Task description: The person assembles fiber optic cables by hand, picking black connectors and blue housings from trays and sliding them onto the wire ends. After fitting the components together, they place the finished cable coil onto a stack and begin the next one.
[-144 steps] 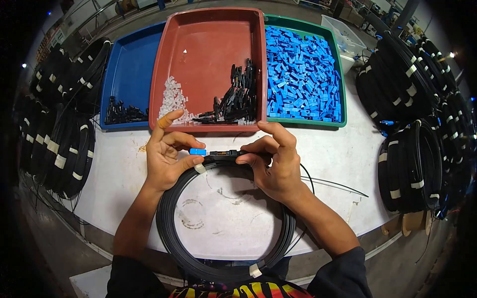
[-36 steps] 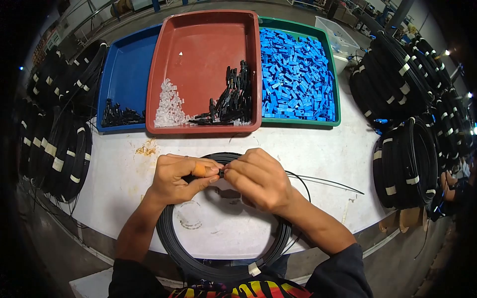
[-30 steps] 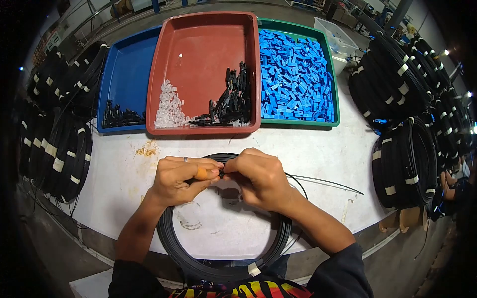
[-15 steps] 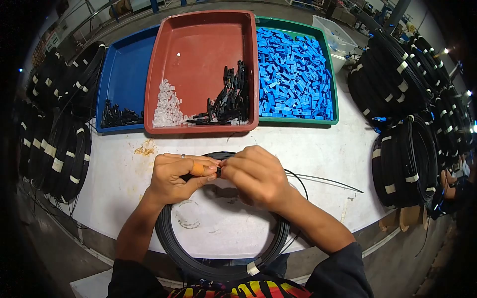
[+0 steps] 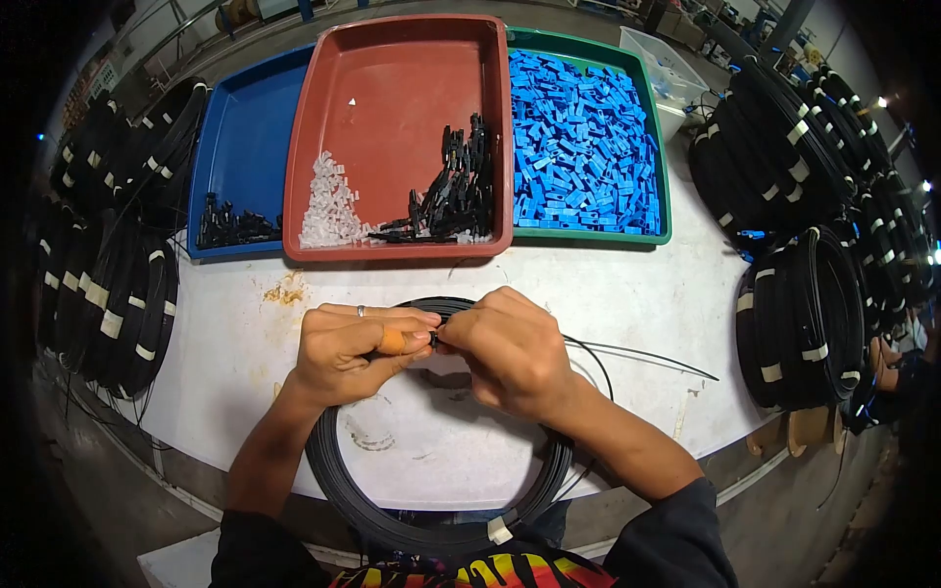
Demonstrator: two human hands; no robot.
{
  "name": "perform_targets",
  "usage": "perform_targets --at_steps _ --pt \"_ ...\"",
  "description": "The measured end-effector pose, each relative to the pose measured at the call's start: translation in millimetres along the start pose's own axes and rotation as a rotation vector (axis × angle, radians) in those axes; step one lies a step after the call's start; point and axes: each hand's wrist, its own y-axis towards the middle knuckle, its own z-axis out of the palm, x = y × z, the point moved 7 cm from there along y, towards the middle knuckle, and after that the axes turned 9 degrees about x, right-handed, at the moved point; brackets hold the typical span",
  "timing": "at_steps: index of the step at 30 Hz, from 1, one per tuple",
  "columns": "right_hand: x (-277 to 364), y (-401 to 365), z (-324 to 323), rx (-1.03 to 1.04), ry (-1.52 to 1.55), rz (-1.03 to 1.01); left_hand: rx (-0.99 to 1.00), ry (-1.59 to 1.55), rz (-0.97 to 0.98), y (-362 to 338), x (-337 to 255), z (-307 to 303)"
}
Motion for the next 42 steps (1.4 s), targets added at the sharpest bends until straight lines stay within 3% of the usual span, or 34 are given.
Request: perform_targets --at_steps 2,3,7,9,10,13,15,18,22,24,27,31,33,37,39,42 --pt "-19 -5 9 0.126 0.232 0.29 0.015 0.04 0.031 -1 1 0" --pt "-23 -8 12 0.146 0.282 0.341 0.029 0.082 0.061 -1 0 1" --pt "-19 1 9 0.108 0.211 0.24 0.002 0.054 0.013 -1 1 -1" --pt "-5 4 1 -0.004 0.009 0.044 -0.007 0.005 -0.021 0 1 -3" --pt "-3 4 -1 -0.002 0.009 0.044 -0.009 0.004 -0.021 0 1 -2" --pt "-2 3 2 0.115 -0.024 0.099 0.007 0.058 0.019 -2 0 1" --pt "-17 -2 12 0.177 0.159 0.283 0.013 0.103 0.061 -3 0 2" --pt "-20 -3 13 0.132 0.197 0.311 0.001 0.088 0.021 0 0 -1" --pt "-9 0 2 0.105 0.048 0.174 -0.027 0.042 -0.034 0 0 -3" --pt "-5 0 6 0.201 -0.065 0.146 -0.011 0.062 0.009 0 -2 -1" --pt "-18 -3 12 0.157 0.198 0.28 0.001 0.097 0.065 -1 -3 1" --pt "-19 -1 13 0.155 0.215 0.294 0.009 0.118 0.051 -3 -1 1" --pt "-11 3 6 0.157 0.038 0.233 -0.009 0.071 -0.014 0 1 -3" --pt "-9 1 7 0.215 -0.039 0.185 0.005 0.086 0.039 -1 -2 1" --pt "-30 -9 20 0.281 0.366 0.497 0.039 0.164 0.092 -4 -5 5" --pt "-28 -8 16 0.239 0.344 0.493 0.025 0.12 0.056 -1 -1 0"
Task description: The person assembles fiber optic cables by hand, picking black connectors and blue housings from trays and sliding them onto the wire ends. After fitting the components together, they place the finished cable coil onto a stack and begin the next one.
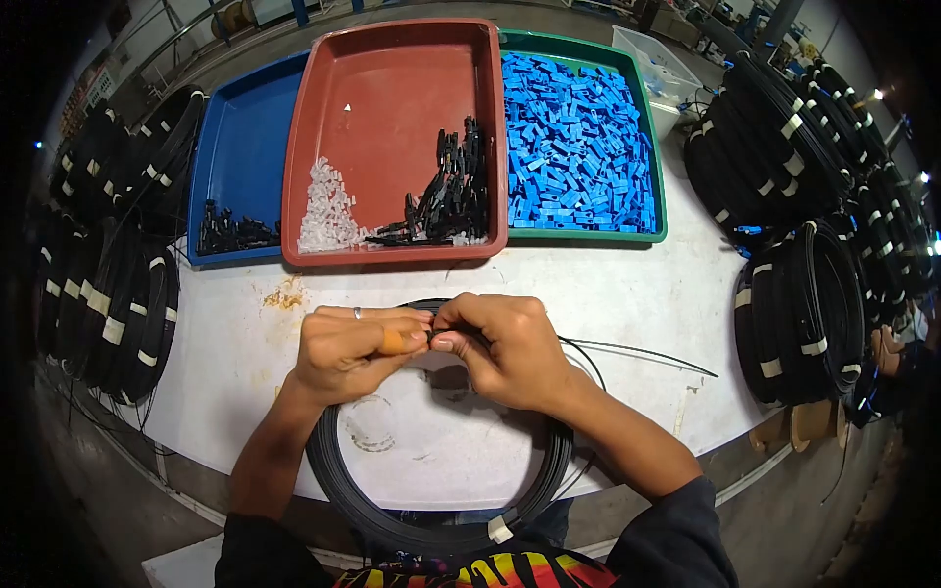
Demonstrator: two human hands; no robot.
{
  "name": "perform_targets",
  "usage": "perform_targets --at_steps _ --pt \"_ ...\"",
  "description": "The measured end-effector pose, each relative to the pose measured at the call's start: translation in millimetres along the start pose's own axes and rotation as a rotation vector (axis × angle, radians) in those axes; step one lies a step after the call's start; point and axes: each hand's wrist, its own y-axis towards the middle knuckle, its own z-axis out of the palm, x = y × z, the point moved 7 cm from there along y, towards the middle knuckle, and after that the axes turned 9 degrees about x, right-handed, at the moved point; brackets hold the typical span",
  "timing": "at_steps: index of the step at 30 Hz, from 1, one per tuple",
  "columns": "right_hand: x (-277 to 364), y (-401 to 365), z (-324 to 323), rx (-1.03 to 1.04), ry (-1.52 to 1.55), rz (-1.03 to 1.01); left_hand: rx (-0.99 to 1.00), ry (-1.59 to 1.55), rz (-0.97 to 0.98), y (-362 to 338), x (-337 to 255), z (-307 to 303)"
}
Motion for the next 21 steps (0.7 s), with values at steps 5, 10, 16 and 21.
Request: perform_targets --at_steps 5,10,16,21 --pt "22 -7 -5 -0.127 -0.307 -0.314 -0.035 -0.114 -0.075 0 2 -2" --pt "6 -2 4 -0.03 -0.104 -0.08 -0.026 -0.057 0.02 0 -3 1" --pt "22 -2 -7 -0.15 -0.225 -0.258 -0.056 -0.103 -0.06 0 1 -5" --pt "24 -4 -4 -0.14 -0.265 -0.246 -0.046 -0.015 0.025 0 -5 -1"
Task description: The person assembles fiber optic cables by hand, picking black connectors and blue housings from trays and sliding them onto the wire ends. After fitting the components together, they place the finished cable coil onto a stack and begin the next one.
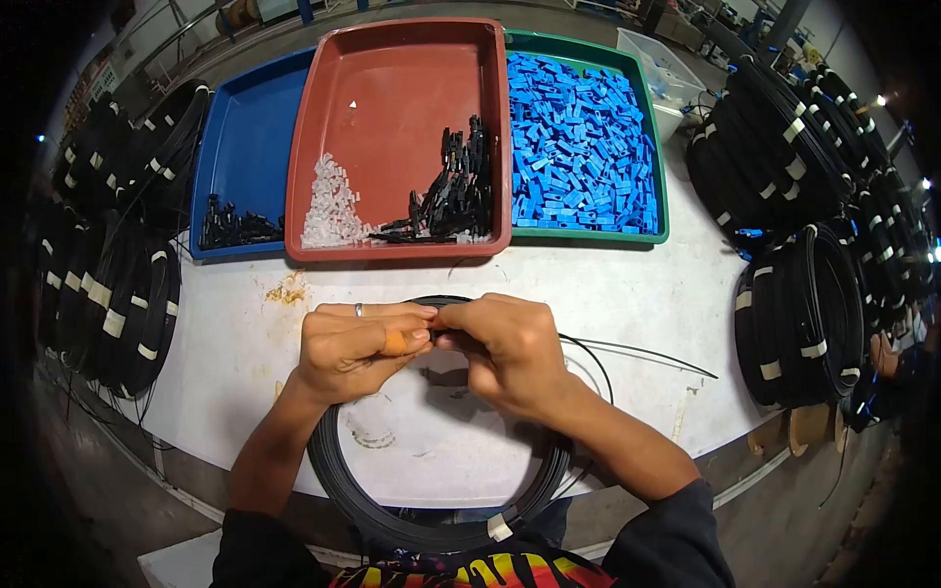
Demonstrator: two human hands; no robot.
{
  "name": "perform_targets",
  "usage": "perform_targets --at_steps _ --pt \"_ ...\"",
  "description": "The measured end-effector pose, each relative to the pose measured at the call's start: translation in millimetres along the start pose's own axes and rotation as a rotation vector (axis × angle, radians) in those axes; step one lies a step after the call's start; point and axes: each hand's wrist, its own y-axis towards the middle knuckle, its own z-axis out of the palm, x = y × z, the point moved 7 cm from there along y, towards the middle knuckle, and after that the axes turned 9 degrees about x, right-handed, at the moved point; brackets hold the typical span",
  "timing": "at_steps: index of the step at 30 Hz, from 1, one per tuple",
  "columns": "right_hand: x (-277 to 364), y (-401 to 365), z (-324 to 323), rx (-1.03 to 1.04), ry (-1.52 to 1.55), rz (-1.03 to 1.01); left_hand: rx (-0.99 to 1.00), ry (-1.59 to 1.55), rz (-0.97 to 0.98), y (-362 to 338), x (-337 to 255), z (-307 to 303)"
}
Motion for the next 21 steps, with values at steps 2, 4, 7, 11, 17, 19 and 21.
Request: perform_targets --at_steps 2,4,7,11,17,19,21 --pt "-17 -3 11 0.053 0.183 0.147 0.008 0.012 0.013 -1 1 2" --pt "-17 -2 10 0.026 0.222 0.154 0.009 0.032 0.017 0 2 1" --pt "-11 0 3 -0.009 0.138 0.074 -0.026 -0.033 -0.036 -1 6 -3" --pt "9 -3 -2 -0.072 -0.171 -0.167 -0.027 -0.131 -0.103 0 7 -4" --pt "-22 -2 14 0.118 0.215 0.248 0.022 0.092 0.06 -1 -2 2" --pt "-10 2 3 -0.005 0.153 0.069 -0.018 0.004 -0.049 0 3 -4" --pt "-3 1 2 -0.007 0.037 -0.012 -0.028 -0.051 -0.082 -2 5 -4"
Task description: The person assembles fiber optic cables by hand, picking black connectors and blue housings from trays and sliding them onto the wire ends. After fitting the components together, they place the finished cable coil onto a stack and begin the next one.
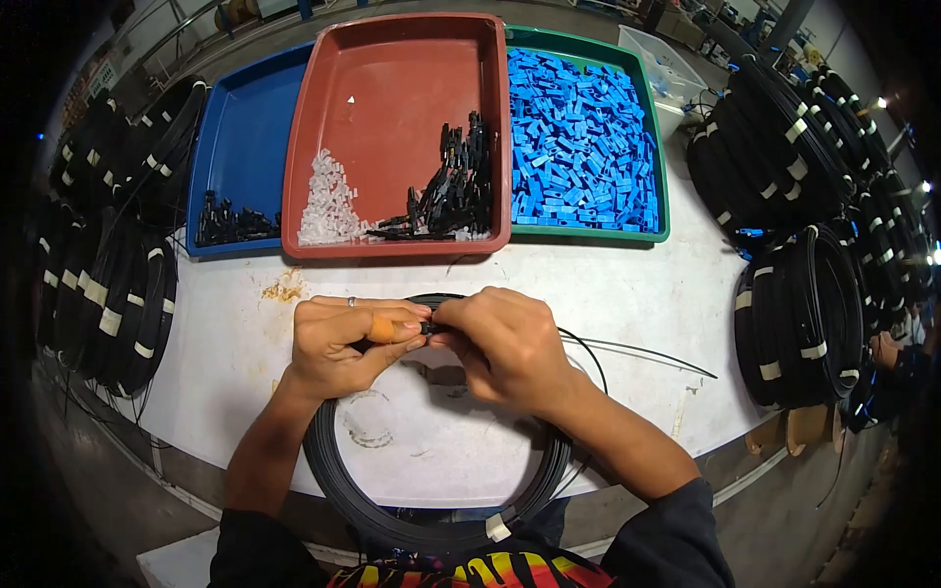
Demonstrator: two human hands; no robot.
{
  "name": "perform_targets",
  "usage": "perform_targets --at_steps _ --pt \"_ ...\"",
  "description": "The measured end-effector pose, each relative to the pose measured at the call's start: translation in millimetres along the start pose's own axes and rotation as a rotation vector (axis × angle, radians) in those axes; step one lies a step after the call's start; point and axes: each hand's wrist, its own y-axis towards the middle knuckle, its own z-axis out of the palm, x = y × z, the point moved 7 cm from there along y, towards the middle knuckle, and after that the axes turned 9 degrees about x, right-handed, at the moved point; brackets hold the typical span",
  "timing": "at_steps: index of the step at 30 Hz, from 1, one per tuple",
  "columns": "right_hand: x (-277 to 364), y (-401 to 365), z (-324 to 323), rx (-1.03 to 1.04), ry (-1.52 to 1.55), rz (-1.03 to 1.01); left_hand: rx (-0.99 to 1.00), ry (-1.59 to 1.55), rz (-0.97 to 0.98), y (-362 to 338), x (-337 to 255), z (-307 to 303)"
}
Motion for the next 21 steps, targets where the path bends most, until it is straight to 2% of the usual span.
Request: perform_targets --at_steps 1,4,6,8,11,13,17,18,21 --pt "7 -1 -1 -0.007 -0.122 -0.08 -0.004 -0.057 -0.026 0 2 0" --pt "9 -3 2 0.054 -0.188 -0.054 0.022 0.006 0.03 1 -4 3" --pt "0 -3 5 0.047 -0.111 -0.004 0.024 0.087 0.096 1 -6 6" --pt "-14 -4 11 0.073 0.124 0.15 0.024 0.171 0.156 1 -9 6" --pt "-7 -1 4 -0.003 0.101 0.056 0.005 0.157 0.145 1 -9 1" --pt "1 0 2 -0.012 0.025 0.012 0.01 0.005 -0.004 0 0 -1" --pt "12 -5 -2 0.012 -0.175 -0.065 -0.003 -0.064 -0.002 3 -3 2" --pt "12 -5 -2 0.01 -0.18 -0.061 -0.006 0.01 0.061 3 -7 3" --pt "-8 -1 5 0.066 0.122 0.146 -0.005 0.11 0.139 3 -10 5"
